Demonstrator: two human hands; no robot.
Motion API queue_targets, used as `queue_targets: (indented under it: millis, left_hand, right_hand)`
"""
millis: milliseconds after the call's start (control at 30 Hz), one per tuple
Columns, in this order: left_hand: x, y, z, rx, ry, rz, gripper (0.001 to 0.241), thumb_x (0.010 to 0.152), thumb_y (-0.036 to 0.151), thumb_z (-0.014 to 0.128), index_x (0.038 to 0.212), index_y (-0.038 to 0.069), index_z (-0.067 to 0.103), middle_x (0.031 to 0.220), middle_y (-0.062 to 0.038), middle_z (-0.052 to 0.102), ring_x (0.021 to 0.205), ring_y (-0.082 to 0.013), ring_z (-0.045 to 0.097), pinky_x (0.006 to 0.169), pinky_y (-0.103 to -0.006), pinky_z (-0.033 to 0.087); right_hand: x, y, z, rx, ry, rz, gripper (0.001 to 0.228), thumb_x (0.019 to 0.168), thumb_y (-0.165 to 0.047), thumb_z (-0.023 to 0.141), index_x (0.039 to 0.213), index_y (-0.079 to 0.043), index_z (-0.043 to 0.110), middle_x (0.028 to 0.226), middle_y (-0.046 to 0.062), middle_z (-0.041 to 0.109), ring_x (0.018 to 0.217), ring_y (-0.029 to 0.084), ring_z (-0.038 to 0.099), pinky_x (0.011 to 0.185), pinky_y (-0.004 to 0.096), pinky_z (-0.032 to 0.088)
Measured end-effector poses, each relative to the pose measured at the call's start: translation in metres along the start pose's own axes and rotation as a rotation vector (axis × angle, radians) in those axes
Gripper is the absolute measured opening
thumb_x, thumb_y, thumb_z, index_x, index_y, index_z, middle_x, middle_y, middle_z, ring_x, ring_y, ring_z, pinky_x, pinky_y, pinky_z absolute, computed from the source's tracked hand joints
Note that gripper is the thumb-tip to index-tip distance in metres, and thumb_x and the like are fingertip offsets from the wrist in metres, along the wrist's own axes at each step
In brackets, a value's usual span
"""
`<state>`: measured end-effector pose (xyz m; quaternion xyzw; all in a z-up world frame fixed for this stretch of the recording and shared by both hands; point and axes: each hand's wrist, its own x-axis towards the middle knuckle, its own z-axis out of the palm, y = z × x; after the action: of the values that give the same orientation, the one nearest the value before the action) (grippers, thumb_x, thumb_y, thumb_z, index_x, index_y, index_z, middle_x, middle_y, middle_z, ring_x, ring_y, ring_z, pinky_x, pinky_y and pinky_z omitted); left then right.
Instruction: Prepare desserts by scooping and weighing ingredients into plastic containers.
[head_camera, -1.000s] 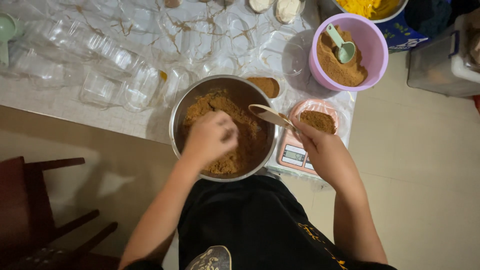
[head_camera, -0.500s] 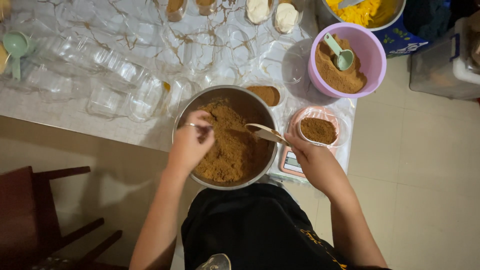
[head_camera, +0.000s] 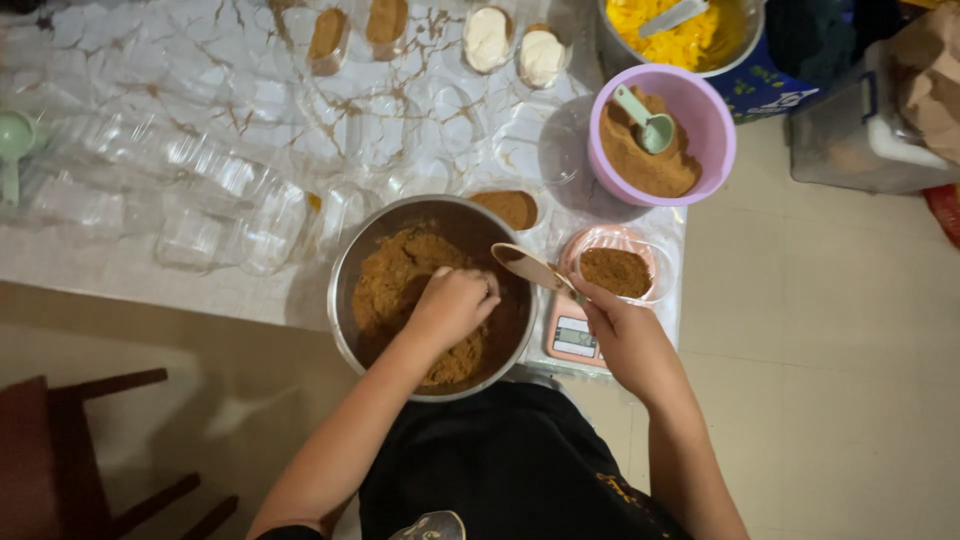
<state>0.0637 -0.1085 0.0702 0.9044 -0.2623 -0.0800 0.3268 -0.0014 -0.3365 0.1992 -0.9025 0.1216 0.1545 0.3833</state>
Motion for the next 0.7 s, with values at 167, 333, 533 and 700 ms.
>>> queue_targets:
  millis: [167,333,533,700]
  left_hand:
    - [0.014,-0.001,0.022,0.239,0.134,0.172,0.015,0.076,0.021,0.075,0.087,0.010,0.074,0.079,-0.010,0.069,0.084,-0.0304,0.066,0.081,-0.0449,0.046]
    - [0.020,-0.002,0.029,0.384,0.089,0.154,0.005,0.076,0.017,0.073,0.075,0.012,0.075,0.081,-0.009,0.070,0.084,-0.0278,0.066,0.086,-0.0450,0.046]
    - [0.024,0.005,0.024,0.413,0.010,0.145,0.009,0.073,0.019,0.076,0.075,0.010,0.076,0.083,-0.009,0.070,0.089,-0.0283,0.065,0.086,-0.0449,0.046]
    - [0.013,0.007,0.013,0.359,0.012,0.166,0.017,0.074,0.020,0.076,0.086,0.008,0.074,0.087,-0.008,0.070,0.091,-0.0275,0.065,0.084,-0.0439,0.048]
  right_hand:
    - [0.004,0.017,0.003,-0.003,0.073,-0.077,0.037,0.098,-0.016,0.058,0.135,-0.014,0.064,0.078,0.015,0.068,0.070,0.021,0.065,0.070,0.035,0.053]
    - [0.007,0.012,0.006,-0.001,0.027,-0.067,0.040,0.098,-0.015,0.058,0.137,-0.016,0.064,0.081,0.019,0.068,0.074,0.025,0.066,0.075,0.035,0.053]
    - [0.009,0.007,0.001,0.033,0.033,-0.191,0.040,0.098,-0.015,0.057,0.137,-0.015,0.063,0.087,0.017,0.070,0.079,0.023,0.068,0.078,0.034,0.052]
    - [0.012,0.010,0.002,-0.019,-0.024,-0.069,0.041,0.099,-0.016,0.056,0.139,-0.018,0.062,0.087,0.021,0.070,0.079,0.028,0.068,0.078,0.036,0.053]
